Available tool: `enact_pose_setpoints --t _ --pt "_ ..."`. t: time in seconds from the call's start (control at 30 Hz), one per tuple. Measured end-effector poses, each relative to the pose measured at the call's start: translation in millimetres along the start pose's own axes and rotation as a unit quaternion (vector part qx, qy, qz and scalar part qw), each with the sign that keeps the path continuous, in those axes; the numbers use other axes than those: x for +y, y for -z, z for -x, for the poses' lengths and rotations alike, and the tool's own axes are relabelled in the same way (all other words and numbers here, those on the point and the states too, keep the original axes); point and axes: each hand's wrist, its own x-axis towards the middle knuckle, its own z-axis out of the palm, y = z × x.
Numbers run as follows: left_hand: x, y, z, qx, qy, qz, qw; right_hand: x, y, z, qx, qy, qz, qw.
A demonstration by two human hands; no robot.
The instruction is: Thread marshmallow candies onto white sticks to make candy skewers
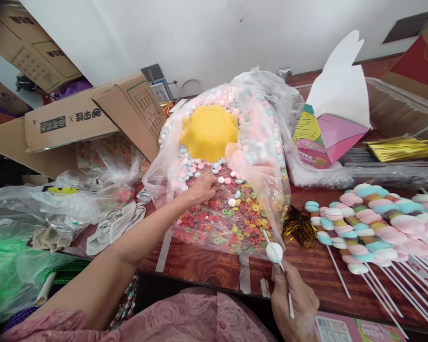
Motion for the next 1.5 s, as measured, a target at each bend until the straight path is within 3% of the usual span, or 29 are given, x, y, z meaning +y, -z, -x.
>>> enact_pose_setpoints --t 0.17,0.33,0.43,0.53,0.6,0.67,0.73,0.8,0.9,0.97,1.03,1.1,1.17,1.27,1.37,1.5 --pt "9.2 -6.3 14.0 0.017 -0.025 -0.027 0.999 3.7 2.9 7.5 0.019 -0.001 0.005 1.000" --pt "8.5 -8.0 20.6 0.012 -0.034 -0.041 0.998 15.0 2.1 16.5 0.015 0.066 0.024 0.997" --pt "6.1 -8.0 23.7 0.026 -0.037 -0.030 0.999 21.4 -3.1 18.7 0.049 0.098 0.022 0.994" --pt "6.7 -8.0 29.8 0.035 -0.049 -0.015 0.998 25.3 -7.7 18.0 0.081 0.107 0.025 0.991" --pt "9.1 -7.3 35.5 0.040 -0.056 -0.005 0.998 24.0 -7.2 16.3 0.070 0.098 0.018 0.992" --pt "13.2 -5.2 43.2 0.064 -0.055 0.036 0.996 17.4 -3.2 14.5 0.062 0.101 -0.008 0.993" --pt "19.7 -1.3 53.7 0.104 -0.024 0.143 0.984 4.8 3.0 12.9 0.040 0.096 -0.040 0.994" --pt "29.4 4.2 67.4 0.128 0.037 0.318 0.939 -11.8 8.6 11.2 -0.006 0.073 -0.073 0.995" --pt "49.3 13.0 91.8 0.112 0.108 0.569 0.807 -36.0 10.9 6.5 -0.099 0.058 -0.133 0.985" --pt "63.4 16.9 107.1 0.116 0.128 0.662 0.729 -47.4 8.3 2.1 -0.151 0.077 -0.159 0.973" --pt "75.6 17.9 119.2 0.137 0.144 0.703 0.683 -53.9 4.6 -1.8 -0.186 0.093 -0.162 0.965" --pt "84.3 16.4 127.5 0.155 0.148 0.717 0.663 -56.5 1.4 -3.8 -0.201 0.098 -0.161 0.961" --pt "89.1 13.2 132.5 0.170 0.141 0.713 0.666 -56.6 -0.6 -3.6 -0.210 0.096 -0.159 0.960" --pt "90.8 6.9 136.5 0.196 0.118 0.678 0.699 -54.0 -2.6 -1.2 -0.237 0.078 -0.146 0.957" --pt "89.3 1.4 139.1 0.235 0.072 0.600 0.762 -51.4 -4.8 1.1 -0.254 0.046 -0.145 0.955" --pt "85.2 -0.1 141.9 0.288 -0.051 0.414 0.862 -54.1 -7.2 4.2 -0.251 -0.025 -0.190 0.949"
